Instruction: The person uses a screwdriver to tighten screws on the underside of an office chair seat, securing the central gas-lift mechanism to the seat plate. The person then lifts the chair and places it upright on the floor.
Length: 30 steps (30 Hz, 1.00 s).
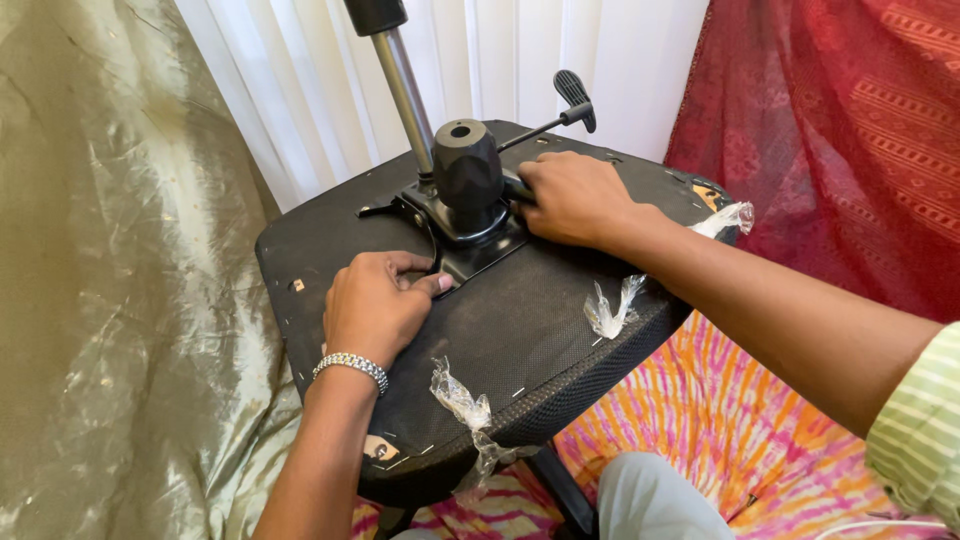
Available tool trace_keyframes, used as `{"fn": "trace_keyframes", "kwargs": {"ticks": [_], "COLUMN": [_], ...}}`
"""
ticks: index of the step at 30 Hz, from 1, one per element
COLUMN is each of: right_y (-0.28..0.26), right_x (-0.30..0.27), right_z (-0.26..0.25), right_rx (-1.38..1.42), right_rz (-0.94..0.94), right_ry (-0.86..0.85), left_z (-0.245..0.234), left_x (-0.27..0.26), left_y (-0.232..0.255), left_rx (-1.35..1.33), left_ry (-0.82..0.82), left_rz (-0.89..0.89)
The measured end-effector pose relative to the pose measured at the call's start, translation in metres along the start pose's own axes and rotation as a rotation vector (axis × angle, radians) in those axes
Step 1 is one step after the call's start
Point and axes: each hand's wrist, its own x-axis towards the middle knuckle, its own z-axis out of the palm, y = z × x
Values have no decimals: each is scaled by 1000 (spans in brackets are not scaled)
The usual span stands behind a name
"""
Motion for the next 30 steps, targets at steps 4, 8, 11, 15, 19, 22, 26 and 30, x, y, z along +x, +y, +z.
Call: {"fn": "trace_keyframes", "kwargs": {"ticks": [4,8,11,15,19,22,26,30], "right_y": [0,7,17,29,38,39,30,24], "right_x": [10,21,27,38,42,36,26,22], "right_z": [-3,-6,2,19,18,10,9,1], "right_rx": [-20,31,98,245,410,489,469,493], "right_rz": [50,86,37,46,66,139,201,195], "right_ry": [-128,-285,-307,-309,-414,-471,-468,-466], "left_z": [-2,-10,-13,-16,-19,-18,-18,-25], "left_x": [3,11,18,34,55,71,89,97], "left_y": [-6,-15,-24,-39,-55,-65,-68,-55], "left_rx": [-42,-62,-48,-67,-176,-233,-159,-54], "left_ry": [-13,-26,-62,-131,-194,-245,-291,-247], "left_rz": [49,97,100,150,309,327,278,273]}}
